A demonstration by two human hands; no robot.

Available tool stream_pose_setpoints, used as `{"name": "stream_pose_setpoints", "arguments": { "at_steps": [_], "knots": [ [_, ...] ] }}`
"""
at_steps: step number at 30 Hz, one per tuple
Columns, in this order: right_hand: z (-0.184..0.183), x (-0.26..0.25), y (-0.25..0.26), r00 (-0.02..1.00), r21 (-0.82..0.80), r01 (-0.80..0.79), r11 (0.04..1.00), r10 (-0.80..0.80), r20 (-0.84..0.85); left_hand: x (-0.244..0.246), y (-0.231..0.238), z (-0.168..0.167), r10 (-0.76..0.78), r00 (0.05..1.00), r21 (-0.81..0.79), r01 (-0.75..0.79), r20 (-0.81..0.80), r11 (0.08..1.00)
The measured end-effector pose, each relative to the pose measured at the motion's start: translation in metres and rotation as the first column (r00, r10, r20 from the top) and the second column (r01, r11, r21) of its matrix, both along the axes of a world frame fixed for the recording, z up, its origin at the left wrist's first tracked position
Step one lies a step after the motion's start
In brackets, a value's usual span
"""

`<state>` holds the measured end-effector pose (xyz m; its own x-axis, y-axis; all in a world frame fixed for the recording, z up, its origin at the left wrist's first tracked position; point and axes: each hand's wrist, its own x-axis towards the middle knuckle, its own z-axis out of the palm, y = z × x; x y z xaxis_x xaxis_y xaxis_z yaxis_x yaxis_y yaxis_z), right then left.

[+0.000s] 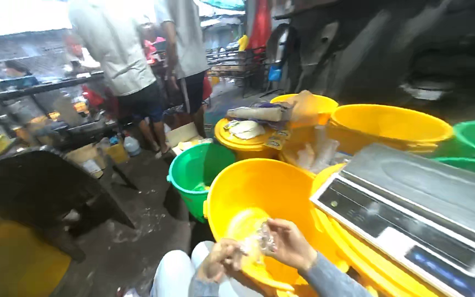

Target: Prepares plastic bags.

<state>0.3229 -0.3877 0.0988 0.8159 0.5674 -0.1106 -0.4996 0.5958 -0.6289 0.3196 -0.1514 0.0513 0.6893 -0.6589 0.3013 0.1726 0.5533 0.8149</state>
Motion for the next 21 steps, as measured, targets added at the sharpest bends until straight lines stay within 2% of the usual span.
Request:
{"name": "stream_pose_setpoints", "arguments": {
  "at_steps": [2, 4, 7, 9, 11, 13, 15, 18, 21],
  "knots": [
    [-0.001, 0.002, -0.003, 0.972, -0.218, -0.037, 0.975, 0.085, 0.217, 0.003, 0.011, 0.005, 0.128, 0.988, 0.094, -0.136, 0.082, 0.986],
    [-0.001, 0.011, -0.002, 0.897, -0.397, 0.007, 0.918, 0.17, 0.408, 0.007, 0.022, 0.012, 0.256, 0.958, 0.19, -0.278, 0.131, 0.942],
    [-0.005, 0.013, 0.001, 0.855, -0.426, 0.079, 0.901, 0.158, 0.494, 0.003, 0.027, 0.025, 0.351, 0.911, 0.334, -0.407, 0.217, 0.85],
    [-0.006, 0.008, 0.01, 0.861, -0.431, 0.147, 0.89, 0.099, 0.499, -0.003, 0.016, 0.029, 0.467, 0.84, 0.421, -0.542, 0.274, 0.727],
    [-0.009, 0.005, 0.019, 0.853, -0.453, 0.243, 0.857, 0.034, 0.521, -0.002, -0.002, 0.022, 0.637, 0.711, 0.404, -0.698, 0.297, 0.591],
    [-0.015, -0.001, 0.03, 0.837, -0.474, 0.332, 0.815, -0.024, 0.546, -0.006, -0.023, 0.015, 0.814, 0.512, 0.336, -0.844, 0.275, 0.418],
    [-0.025, -0.004, 0.038, 0.826, -0.479, 0.413, 0.775, -0.096, 0.555, -0.011, -0.042, 0.008, 0.922, 0.29, 0.258, -0.94, 0.258, 0.223],
    [-0.032, -0.003, 0.043, 0.776, -0.488, 0.568, 0.662, -0.233, 0.587, -0.013, -0.056, 0.001, 0.94, 0.109, 0.153, -0.986, 0.324, 0.062],
    [-0.025, -0.003, 0.038, 0.661, -0.496, 0.733, 0.466, -0.316, 0.68, -0.016, -0.054, -0.004, 0.828, 0.001, 0.111, -0.991, 0.561, -0.074]
  ]
}}
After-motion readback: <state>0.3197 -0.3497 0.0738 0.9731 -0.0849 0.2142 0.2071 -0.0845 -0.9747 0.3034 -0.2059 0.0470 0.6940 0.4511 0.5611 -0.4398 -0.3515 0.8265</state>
